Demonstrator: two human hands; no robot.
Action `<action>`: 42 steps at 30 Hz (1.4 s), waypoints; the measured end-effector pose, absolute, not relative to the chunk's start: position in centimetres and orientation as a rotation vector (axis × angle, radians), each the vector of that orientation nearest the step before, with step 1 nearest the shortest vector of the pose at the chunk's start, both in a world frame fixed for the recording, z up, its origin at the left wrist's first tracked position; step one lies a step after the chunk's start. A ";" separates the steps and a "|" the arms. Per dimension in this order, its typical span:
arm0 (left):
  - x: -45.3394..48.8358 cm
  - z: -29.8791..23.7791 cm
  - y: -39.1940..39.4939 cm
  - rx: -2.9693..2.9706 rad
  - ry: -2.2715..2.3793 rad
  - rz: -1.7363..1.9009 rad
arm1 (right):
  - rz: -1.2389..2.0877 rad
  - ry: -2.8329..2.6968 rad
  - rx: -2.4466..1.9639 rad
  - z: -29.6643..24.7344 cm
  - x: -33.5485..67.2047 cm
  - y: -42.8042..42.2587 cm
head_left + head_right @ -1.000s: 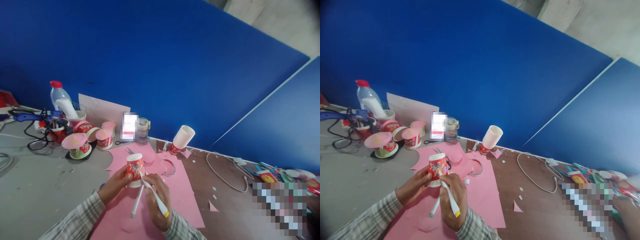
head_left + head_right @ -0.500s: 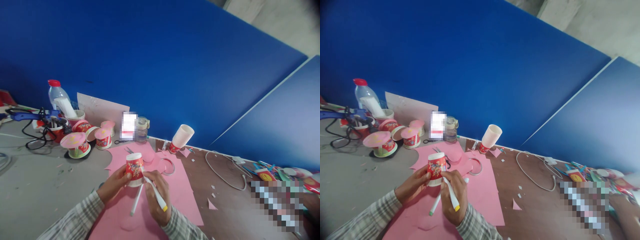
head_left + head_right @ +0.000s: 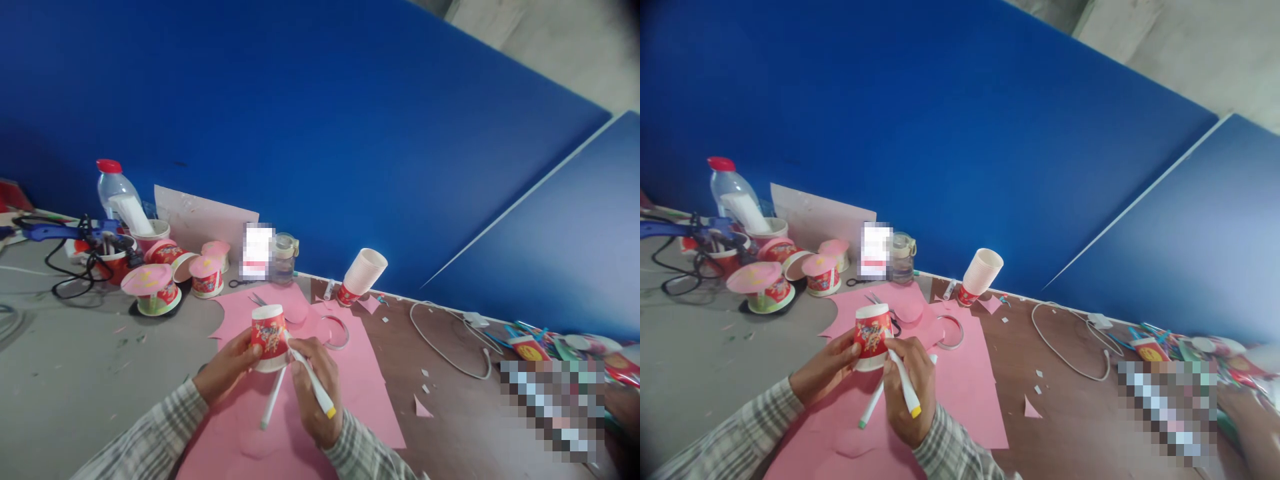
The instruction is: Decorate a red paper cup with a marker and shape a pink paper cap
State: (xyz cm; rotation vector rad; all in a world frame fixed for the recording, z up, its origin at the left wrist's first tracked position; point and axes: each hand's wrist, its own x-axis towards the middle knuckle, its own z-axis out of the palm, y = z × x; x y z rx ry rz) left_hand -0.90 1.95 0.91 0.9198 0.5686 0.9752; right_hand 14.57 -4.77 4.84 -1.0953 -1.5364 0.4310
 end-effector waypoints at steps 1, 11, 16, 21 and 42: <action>-0.9 0.8 2.0 0.917 0.555 0.971 | 0.426 -1.528 -1.101 4.8 14.6 -4.7; -1.0 1.1 1.9 0.847 0.511 0.969 | 0.440 -1.575 -1.093 4.8 14.6 -4.8; -1.1 1.1 1.9 0.829 0.522 0.972 | 0.474 -1.629 -1.028 4.6 14.0 -5.5; -1.1 0.8 2.0 0.837 0.520 0.976 | 0.459 -1.651 -0.995 4.8 13.9 -5.7; -1.3 0.7 2.0 0.826 0.551 0.963 | 0.466 -1.561 -1.110 4.7 14.7 -4.8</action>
